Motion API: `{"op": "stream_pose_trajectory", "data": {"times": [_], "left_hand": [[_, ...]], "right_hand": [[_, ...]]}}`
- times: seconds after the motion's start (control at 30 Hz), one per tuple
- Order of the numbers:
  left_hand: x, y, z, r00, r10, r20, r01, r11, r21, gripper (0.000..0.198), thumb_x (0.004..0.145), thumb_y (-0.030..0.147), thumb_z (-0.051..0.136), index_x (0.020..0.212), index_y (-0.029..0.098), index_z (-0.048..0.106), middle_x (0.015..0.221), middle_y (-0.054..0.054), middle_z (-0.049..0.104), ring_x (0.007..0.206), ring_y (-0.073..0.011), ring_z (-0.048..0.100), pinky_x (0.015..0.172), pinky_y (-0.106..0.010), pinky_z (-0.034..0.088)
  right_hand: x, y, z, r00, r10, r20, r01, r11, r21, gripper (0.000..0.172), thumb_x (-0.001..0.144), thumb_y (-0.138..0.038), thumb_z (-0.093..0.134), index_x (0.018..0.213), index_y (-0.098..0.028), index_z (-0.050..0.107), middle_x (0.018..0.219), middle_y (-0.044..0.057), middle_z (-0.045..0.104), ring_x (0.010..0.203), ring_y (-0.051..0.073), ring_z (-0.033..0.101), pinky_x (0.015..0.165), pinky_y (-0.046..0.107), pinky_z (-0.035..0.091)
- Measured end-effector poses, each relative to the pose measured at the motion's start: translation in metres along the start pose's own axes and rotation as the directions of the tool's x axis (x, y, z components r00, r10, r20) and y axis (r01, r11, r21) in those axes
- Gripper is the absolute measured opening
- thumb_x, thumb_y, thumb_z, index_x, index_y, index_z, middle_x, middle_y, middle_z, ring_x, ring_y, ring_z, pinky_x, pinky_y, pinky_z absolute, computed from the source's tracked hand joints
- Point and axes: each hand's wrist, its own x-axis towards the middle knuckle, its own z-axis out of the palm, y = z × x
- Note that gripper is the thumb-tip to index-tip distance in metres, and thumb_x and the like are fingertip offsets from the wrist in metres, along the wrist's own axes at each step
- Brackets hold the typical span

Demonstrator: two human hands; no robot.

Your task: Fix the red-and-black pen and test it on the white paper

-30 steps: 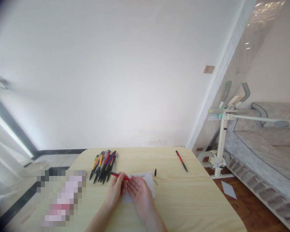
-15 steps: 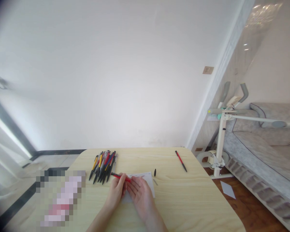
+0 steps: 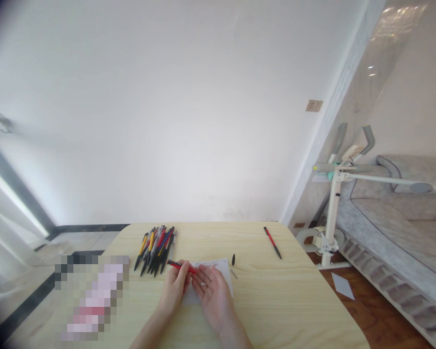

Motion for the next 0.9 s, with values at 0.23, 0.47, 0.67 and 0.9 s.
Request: {"op": "stream_pose_trajectory", "data": {"times": [0.23,0.47,0.67,0.9], "left_hand": [[0.0,0.004,-0.005,0.996,0.071,-0.049,-0.065,0.99,0.126,0.037,0.082,0.047,0.042,0.063,0.016,0.051,0.046,0.006,0.039,0.039,-0.0077,0.034,0.039,-0.019,0.026],[-0.003,0.01,-0.004,0.995,0.092,-0.031,-0.083,0.974,0.21,0.036,0.081,0.046,0.043,0.063,0.017,0.055,0.047,0.004,0.042,0.044,-0.0112,0.039,0.044,-0.022,0.029],[-0.009,0.017,-0.003,0.987,0.16,0.019,-0.158,0.932,0.326,0.034,0.08,0.042,0.045,0.058,0.019,0.052,0.049,0.001,0.048,0.048,-0.014,0.045,0.05,-0.024,0.031],[-0.011,0.019,-0.003,0.98,0.188,0.065,-0.198,0.887,0.416,0.034,0.081,0.039,0.044,0.057,0.019,0.055,0.055,-0.004,0.057,0.053,-0.017,0.053,0.054,-0.025,0.033]], "right_hand": [[-0.002,-0.005,-0.009,0.999,-0.046,0.013,0.045,0.999,0.022,0.028,0.075,-0.024,0.054,0.094,-0.007,0.065,0.103,0.015,0.066,0.102,0.023,0.058,0.096,0.035,0.041],[0.003,-0.019,-0.015,0.983,-0.16,-0.084,0.152,0.984,-0.091,0.026,0.066,-0.016,0.06,0.09,-0.009,0.066,0.101,0.014,0.066,0.1,0.024,0.059,0.092,0.034,0.045],[0.01,-0.022,-0.013,0.964,-0.258,-0.062,0.237,0.942,-0.237,0.03,0.056,-0.005,0.061,0.084,-0.01,0.067,0.093,0.011,0.068,0.093,0.022,0.061,0.09,0.034,0.045],[0.015,-0.024,-0.011,0.944,-0.328,-0.029,0.278,0.843,-0.46,0.019,0.058,-0.018,0.072,0.075,-0.011,0.067,0.08,0.009,0.068,0.077,0.022,0.064,0.076,0.034,0.05]]}}
